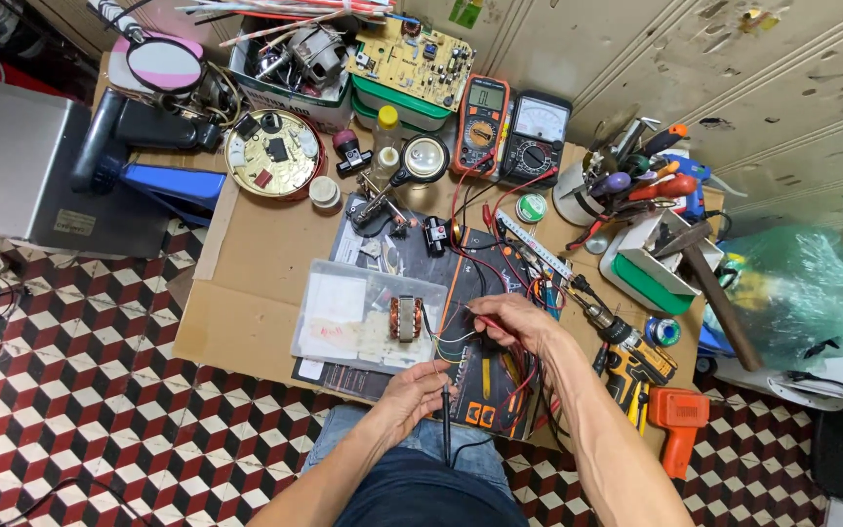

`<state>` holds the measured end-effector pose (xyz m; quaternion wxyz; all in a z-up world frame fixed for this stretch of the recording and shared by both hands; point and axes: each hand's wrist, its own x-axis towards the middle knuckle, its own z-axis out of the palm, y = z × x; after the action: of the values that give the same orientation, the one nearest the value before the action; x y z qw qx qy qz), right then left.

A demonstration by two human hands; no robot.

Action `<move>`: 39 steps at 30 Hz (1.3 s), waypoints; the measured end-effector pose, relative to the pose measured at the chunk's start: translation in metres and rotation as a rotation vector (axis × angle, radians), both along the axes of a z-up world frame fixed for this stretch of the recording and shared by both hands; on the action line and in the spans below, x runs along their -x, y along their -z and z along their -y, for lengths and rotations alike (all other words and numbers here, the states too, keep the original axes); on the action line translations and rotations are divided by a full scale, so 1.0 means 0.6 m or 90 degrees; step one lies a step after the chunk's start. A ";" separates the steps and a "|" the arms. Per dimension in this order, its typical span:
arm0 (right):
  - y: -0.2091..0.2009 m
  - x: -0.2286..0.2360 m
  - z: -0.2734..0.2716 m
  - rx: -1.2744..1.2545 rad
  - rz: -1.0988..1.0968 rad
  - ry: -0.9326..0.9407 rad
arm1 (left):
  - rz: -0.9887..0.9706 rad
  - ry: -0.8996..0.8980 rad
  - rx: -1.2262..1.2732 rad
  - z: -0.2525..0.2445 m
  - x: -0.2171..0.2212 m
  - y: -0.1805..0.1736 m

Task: Testing and inspecting electrical components including a motor stator using multimeters and tools.

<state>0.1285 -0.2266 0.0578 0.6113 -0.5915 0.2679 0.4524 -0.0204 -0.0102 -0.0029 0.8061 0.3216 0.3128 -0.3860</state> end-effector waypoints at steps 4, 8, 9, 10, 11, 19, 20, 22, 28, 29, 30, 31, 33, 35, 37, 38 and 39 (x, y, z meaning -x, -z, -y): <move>0.021 -0.020 -0.004 -0.073 -0.040 -0.072 | -0.011 0.016 -0.023 -0.004 0.003 0.003; 0.003 -0.020 -0.011 -0.107 -0.033 -0.041 | -0.004 0.000 -0.002 -0.001 0.013 0.026; -0.001 -0.017 -0.012 -0.106 -0.038 -0.042 | -0.008 -0.002 -0.001 -0.001 0.012 0.024; -0.006 -0.015 -0.012 -0.103 -0.036 -0.034 | -0.007 0.001 -0.001 0.000 0.011 0.023; -0.011 -0.012 -0.011 -0.100 -0.035 -0.025 | -0.005 0.004 -0.002 0.001 0.009 0.020; -0.005 0.002 -0.007 -0.167 -0.040 0.034 | -0.005 0.007 0.003 0.001 0.008 0.018; -0.005 0.002 -0.009 -0.179 -0.048 0.046 | -0.005 0.006 0.001 -0.001 0.009 0.019; -0.004 0.000 -0.011 -0.188 -0.045 0.051 | -0.012 0.005 -0.004 -0.002 0.009 0.020; 0.006 0.000 -0.011 -0.198 -0.042 0.068 | -0.009 -0.001 0.003 -0.008 0.009 0.017; 0.007 0.000 -0.011 -0.201 -0.046 0.072 | -0.012 0.002 -0.005 -0.010 0.006 0.011; 0.005 -0.001 -0.012 -0.200 -0.046 0.071 | -0.012 0.002 -0.005 -0.010 0.006 0.012; 0.003 -0.002 -0.012 -0.205 -0.042 0.066 | -0.013 0.000 -0.002 -0.009 0.006 0.014; -0.003 -0.001 -0.012 -0.209 -0.038 0.061 | -0.015 -0.001 0.002 -0.008 0.006 0.014; -0.009 -0.001 -0.014 -0.189 -0.034 0.065 | -0.014 0.011 -0.010 -0.008 0.005 0.013; -0.015 0.000 -0.016 -0.183 -0.039 0.071 | -0.014 0.009 -0.006 -0.007 0.005 0.016; -0.018 -0.001 -0.016 -0.177 -0.043 0.076 | -0.015 0.006 -0.003 -0.007 0.005 0.018; -0.014 0.005 -0.015 -0.177 -0.042 0.077 | -0.014 0.008 -0.002 -0.007 0.009 0.015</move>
<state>0.1253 -0.2178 0.0659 0.7042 -0.4689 0.2581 0.4664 -0.0261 -0.0058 -0.0121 0.7997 0.3207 0.3202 -0.3937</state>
